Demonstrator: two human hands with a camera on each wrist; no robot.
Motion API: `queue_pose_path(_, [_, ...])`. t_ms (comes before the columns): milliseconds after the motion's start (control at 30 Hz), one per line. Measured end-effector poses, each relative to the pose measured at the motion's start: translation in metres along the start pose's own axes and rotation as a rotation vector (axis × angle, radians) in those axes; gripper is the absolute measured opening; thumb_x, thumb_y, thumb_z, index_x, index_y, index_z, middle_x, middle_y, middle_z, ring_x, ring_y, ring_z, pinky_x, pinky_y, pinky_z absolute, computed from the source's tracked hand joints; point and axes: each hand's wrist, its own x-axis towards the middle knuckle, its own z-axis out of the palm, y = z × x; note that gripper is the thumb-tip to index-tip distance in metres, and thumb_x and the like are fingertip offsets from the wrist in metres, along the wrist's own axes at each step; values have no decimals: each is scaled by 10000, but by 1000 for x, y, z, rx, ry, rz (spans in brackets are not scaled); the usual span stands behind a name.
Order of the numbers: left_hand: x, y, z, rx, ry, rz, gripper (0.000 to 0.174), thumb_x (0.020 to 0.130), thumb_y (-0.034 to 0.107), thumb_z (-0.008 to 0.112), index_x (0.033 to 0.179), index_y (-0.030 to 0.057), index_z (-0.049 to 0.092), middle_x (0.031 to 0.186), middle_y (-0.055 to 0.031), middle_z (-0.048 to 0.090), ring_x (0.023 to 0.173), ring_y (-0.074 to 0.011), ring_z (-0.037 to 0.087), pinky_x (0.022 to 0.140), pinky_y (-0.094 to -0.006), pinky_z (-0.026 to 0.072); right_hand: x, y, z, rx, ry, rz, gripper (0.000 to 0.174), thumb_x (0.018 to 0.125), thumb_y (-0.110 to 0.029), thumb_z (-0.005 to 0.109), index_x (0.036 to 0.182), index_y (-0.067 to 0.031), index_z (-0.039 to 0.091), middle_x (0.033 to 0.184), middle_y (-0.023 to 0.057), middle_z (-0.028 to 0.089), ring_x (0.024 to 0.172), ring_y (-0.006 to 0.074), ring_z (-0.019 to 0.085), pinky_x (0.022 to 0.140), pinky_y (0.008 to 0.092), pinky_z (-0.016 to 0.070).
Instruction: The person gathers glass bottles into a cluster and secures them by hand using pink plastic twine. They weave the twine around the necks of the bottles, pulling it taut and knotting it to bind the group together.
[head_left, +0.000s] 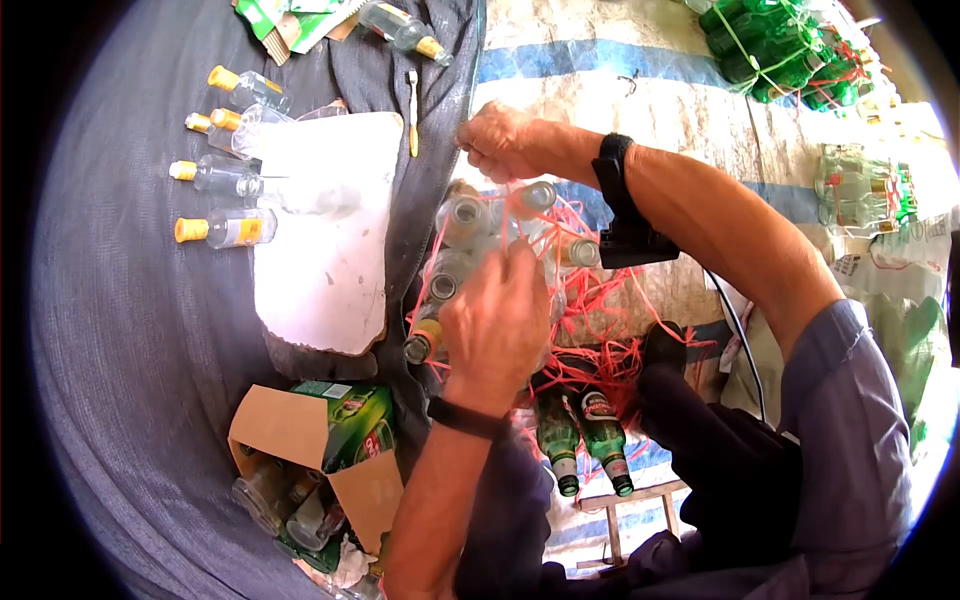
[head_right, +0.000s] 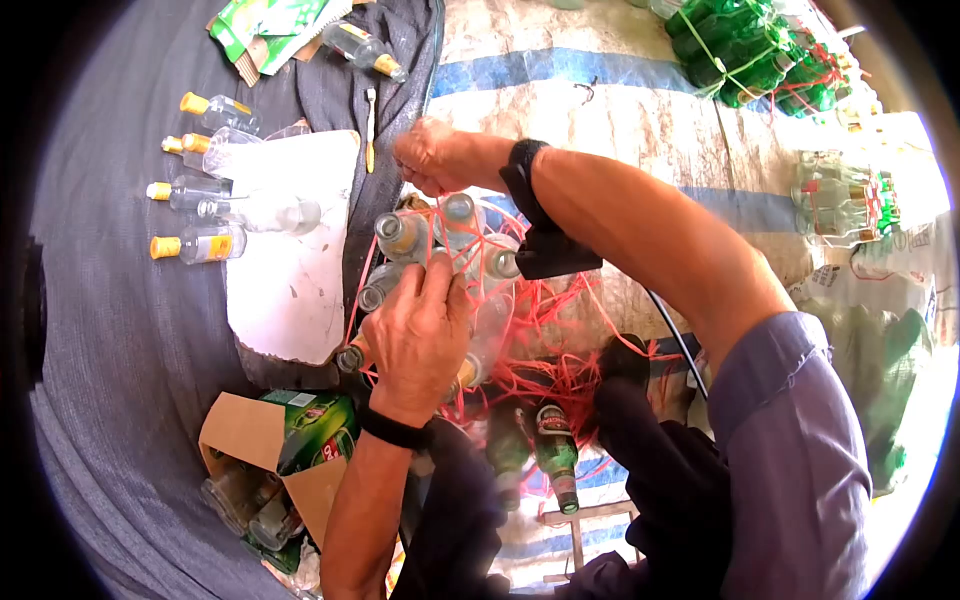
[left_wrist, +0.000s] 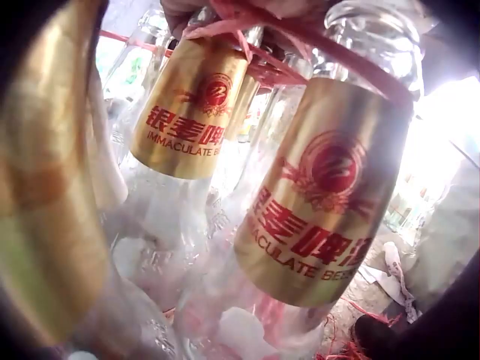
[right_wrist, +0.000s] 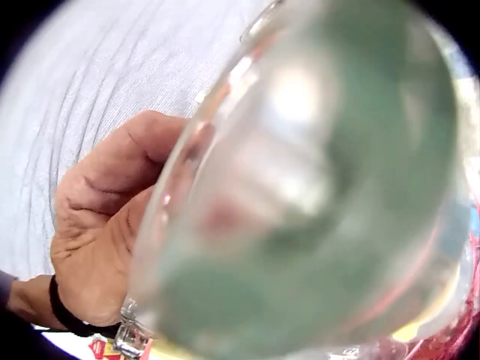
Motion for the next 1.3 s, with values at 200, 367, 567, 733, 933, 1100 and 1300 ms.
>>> queue_pose_path(200, [-1, 2, -4, -47, -13, -7, 158, 940, 183, 648, 1005, 70, 559, 848, -125, 611, 708, -330, 669, 591, -433, 539, -37, -49, 19, -9, -11, -44, 346, 943, -171, 639, 647, -40, 518, 602, 38, 480, 437, 122, 391, 371, 324, 290])
queue_pose_path(367, [-5, 1, -1, -97, 6, -27, 212, 953, 201, 640, 1055, 48, 535, 876, -154, 633, 740, -356, 678, 620, -440, 548, -89, -67, 38, -147, -47, -273, 400, 994, -219, 601, 647, -40, 514, 621, 33, 480, 498, 132, 457, 439, 320, 397])
queue_pose_path(567, [-4, 5, 3, -101, -48, -69, 212, 934, 169, 639, 1052, 36, 523, 895, -191, 650, 756, -412, 664, 616, -507, 525, -63, -44, 34, 93, -93, -247, 364, 983, -185, 622, 668, -17, 552, 639, 52, 530, 506, 128, 479, 448, 323, 396])
queue_pose_path(733, [-4, 3, 2, -135, -25, -56, 211, 933, 167, 636, 989, 39, 478, 849, -194, 617, 721, -426, 644, 602, -528, 507, -112, -72, 75, -1194, 12, -583, 207, 713, -131, 812, 849, -44, 683, 739, 65, 691, 808, 240, 714, 729, 364, 566])
queue_pose_path(933, [-7, 1, 5, -78, -42, -69, 268, 905, 205, 665, 1069, 26, 550, 922, -186, 662, 779, -414, 669, 665, -523, 530, -97, -17, 57, -1517, -152, -1555, 141, 847, -257, 642, 894, -125, 666, 816, 36, 676, 847, 222, 684, 756, 375, 549])
queue_pose_path(1100, [-11, -5, 6, 121, 162, 51, 393, 858, 289, 716, 1154, 43, 640, 1005, -177, 704, 887, -379, 701, 777, -486, 566, -140, 40, 101, -1168, 543, -987, 190, 826, -161, 610, 971, -41, 635, 1041, 175, 624, 1006, 332, 626, 863, 454, 512])
queue_pose_path(1300, [-13, -8, 6, -226, 61, -84, 331, 853, 257, 704, 1139, 100, 653, 1024, -127, 660, 889, -344, 701, 733, -442, 571, -204, 10, 69, -1060, 113, -1163, 200, 759, -105, 606, 884, 51, 602, 1103, 223, 603, 992, 445, 595, 820, 483, 528])
